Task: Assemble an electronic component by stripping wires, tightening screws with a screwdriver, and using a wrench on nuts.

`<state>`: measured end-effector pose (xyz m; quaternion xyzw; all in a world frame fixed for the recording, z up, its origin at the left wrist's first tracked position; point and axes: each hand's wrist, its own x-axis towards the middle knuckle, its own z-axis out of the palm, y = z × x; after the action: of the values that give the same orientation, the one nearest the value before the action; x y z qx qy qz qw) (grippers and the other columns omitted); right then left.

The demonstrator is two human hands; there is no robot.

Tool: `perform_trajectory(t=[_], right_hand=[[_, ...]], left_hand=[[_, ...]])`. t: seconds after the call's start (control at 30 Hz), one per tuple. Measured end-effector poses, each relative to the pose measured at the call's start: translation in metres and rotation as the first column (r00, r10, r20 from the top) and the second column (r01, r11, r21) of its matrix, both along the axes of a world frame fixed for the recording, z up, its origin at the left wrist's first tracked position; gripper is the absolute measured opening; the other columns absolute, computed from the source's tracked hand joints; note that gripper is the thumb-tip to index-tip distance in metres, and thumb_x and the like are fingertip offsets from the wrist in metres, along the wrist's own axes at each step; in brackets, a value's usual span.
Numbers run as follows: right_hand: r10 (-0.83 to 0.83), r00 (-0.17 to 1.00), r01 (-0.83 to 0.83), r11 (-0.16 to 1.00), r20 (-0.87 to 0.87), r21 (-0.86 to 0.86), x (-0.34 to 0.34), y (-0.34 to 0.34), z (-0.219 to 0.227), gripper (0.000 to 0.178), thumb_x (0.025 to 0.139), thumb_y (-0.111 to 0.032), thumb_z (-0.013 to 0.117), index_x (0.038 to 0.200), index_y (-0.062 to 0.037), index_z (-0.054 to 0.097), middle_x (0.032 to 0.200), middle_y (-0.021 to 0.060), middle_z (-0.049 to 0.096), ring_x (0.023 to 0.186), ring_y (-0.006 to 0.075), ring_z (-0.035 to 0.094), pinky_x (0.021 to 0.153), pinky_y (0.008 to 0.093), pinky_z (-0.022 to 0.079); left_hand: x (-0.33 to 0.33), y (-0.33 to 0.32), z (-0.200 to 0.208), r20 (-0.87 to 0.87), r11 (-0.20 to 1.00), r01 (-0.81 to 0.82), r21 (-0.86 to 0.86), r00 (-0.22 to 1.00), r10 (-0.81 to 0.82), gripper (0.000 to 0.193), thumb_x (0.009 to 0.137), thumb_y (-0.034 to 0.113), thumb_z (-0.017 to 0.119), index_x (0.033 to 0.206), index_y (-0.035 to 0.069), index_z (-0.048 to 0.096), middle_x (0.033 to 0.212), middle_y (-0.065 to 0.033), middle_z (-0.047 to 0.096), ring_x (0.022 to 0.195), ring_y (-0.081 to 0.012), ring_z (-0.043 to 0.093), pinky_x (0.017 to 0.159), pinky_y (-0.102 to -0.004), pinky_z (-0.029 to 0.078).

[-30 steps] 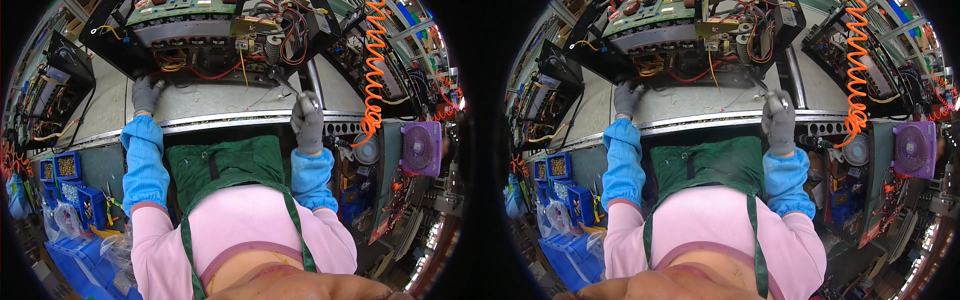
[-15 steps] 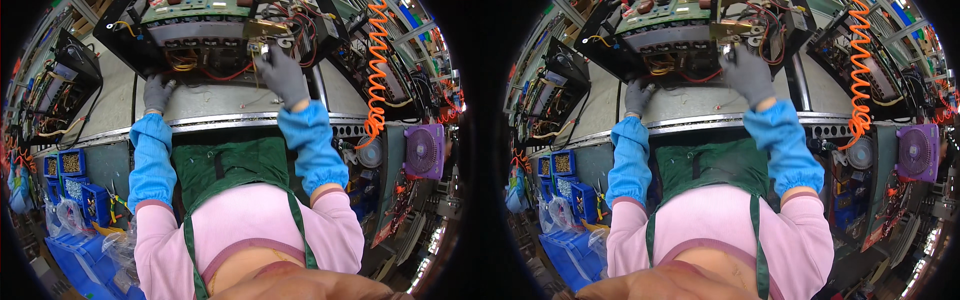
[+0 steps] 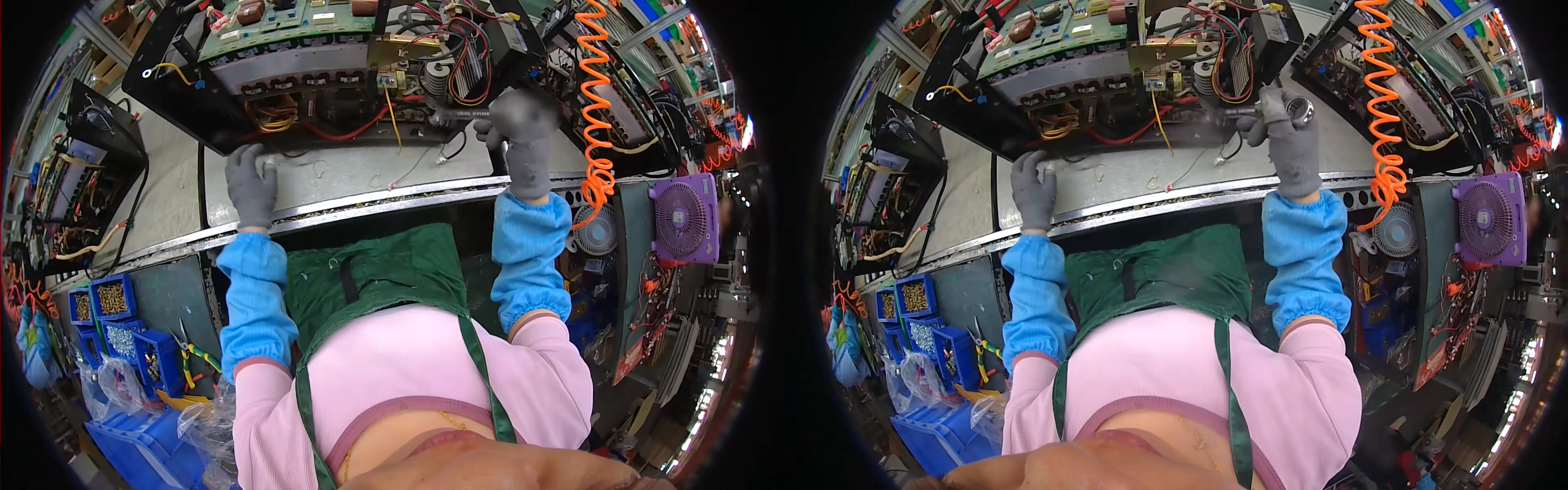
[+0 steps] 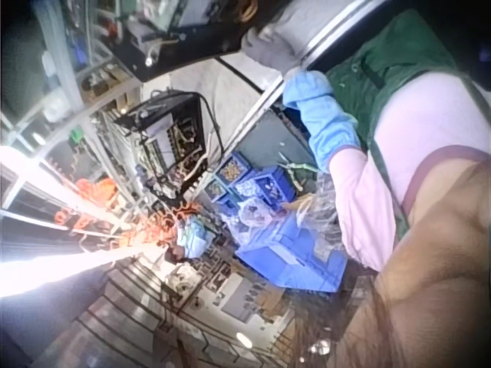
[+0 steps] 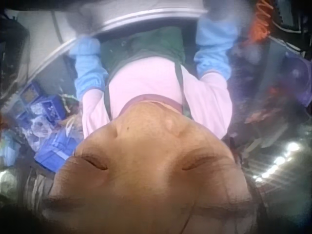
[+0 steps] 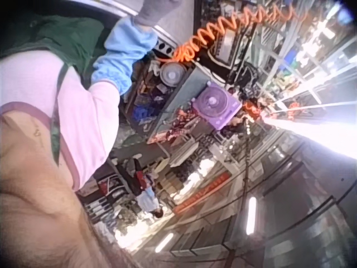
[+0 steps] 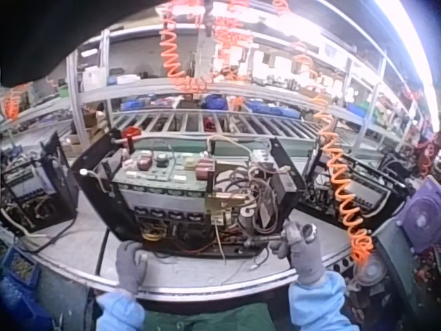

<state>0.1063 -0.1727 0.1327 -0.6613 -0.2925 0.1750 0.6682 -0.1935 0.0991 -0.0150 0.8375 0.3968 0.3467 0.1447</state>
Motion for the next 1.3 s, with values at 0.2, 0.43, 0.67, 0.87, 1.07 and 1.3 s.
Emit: perform_trajectory(t=[0.2, 0.43, 0.67, 0.87, 1.07, 1.3], right_hand=[[0.078, 0.983, -0.056, 0.989, 0.167, -0.134, -0.057, -0.021, -0.032, 0.016, 0.092, -0.017, 0.065, 0.089, -0.0020, 0.064, 0.075, 0.0105, 0.068, 0.067, 0.0144, 0.066, 0.062, 0.0269, 0.051], [0.031, 0.714, 0.048, 0.995, 0.700, -0.092, -0.075, -0.033, -0.122, 0.011, 0.085, -0.010, 0.073, 0.088, -0.0034, 0.065, 0.090, 0.0141, 0.071, 0.082, 0.0244, 0.071, 0.069, 0.0309, 0.056], [-0.054, 0.803, 0.072, 0.997, 0.593, -0.006, -0.088, -0.014, -0.168, 0.017, 0.081, -0.002, 0.072, 0.096, -0.0048, 0.064, 0.106, 0.0182, 0.069, 0.091, 0.0263, 0.070, 0.074, 0.0336, 0.059], [0.088, 0.820, 0.120, 0.940, 0.566, -0.320, -0.099, -0.011, -0.175, 0.037, 0.079, 0.000, 0.075, 0.112, -0.0062, 0.059, 0.125, 0.0196, 0.064, 0.087, 0.0157, 0.066, 0.075, 0.0263, 0.056], [0.172, 0.946, -0.153, 0.984, -0.274, 0.091, -0.109, -0.024, -0.154, 0.057, 0.078, 0.004, 0.074, 0.127, -0.0100, 0.049, 0.149, 0.0147, 0.044, 0.104, 0.0223, 0.066, 0.079, 0.0293, 0.058], [0.521, 0.655, -0.264, 0.836, -0.547, 0.481, -0.115, -0.057, -0.121, 0.100, 0.067, 0.005, 0.076, 0.153, -0.0085, 0.027, 0.154, 0.0208, 0.032, 0.118, 0.0332, 0.060, 0.076, 0.0352, 0.063]], left_hand=[[0.002, -0.061, -0.014, 0.054, 1.000, 0.029, -0.003, 0.998, -0.029, 0.031, 0.082, 0.014, 0.068, 0.113, 0.007, 0.068, 0.122, -0.0172, 0.060, 0.118, -0.0352, 0.052, 0.101, -0.0438, 0.045], [0.000, -0.066, -0.030, -0.008, 0.999, 0.053, -0.001, 0.999, -0.053, 0.031, 0.080, 0.011, 0.066, 0.111, 0.006, 0.067, 0.123, -0.0161, 0.060, 0.118, -0.0348, 0.053, 0.101, -0.0430, 0.045], [-0.003, -0.068, -0.026, -0.004, 0.991, 0.131, 0.019, 0.991, -0.131, 0.026, 0.080, 0.011, 0.066, 0.106, 0.006, 0.068, 0.117, -0.0163, 0.062, 0.115, -0.0350, 0.055, 0.098, -0.0439, 0.047], [-0.009, -0.065, -0.025, 0.027, 0.976, 0.217, 0.005, 0.976, -0.217, 0.025, 0.079, 0.010, 0.067, 0.104, 0.006, 0.068, 0.116, -0.0159, 0.062, 0.113, -0.0348, 0.055, 0.097, -0.0439, 0.047], [-0.005, -0.067, -0.023, 0.037, 0.965, 0.261, 0.005, 0.965, -0.261, 0.024, 0.079, 0.011, 0.068, 0.102, 0.006, 0.068, 0.115, -0.0154, 0.062, 0.112, -0.0347, 0.056, 0.096, -0.0438, 0.047], [-0.007, -0.066, -0.025, 0.043, 0.974, 0.225, 0.026, 0.973, -0.226, 0.023, 0.080, 0.012, 0.067, 0.102, 0.007, 0.069, 0.115, -0.0150, 0.062, 0.112, -0.0347, 0.056, 0.097, -0.0440, 0.047]])
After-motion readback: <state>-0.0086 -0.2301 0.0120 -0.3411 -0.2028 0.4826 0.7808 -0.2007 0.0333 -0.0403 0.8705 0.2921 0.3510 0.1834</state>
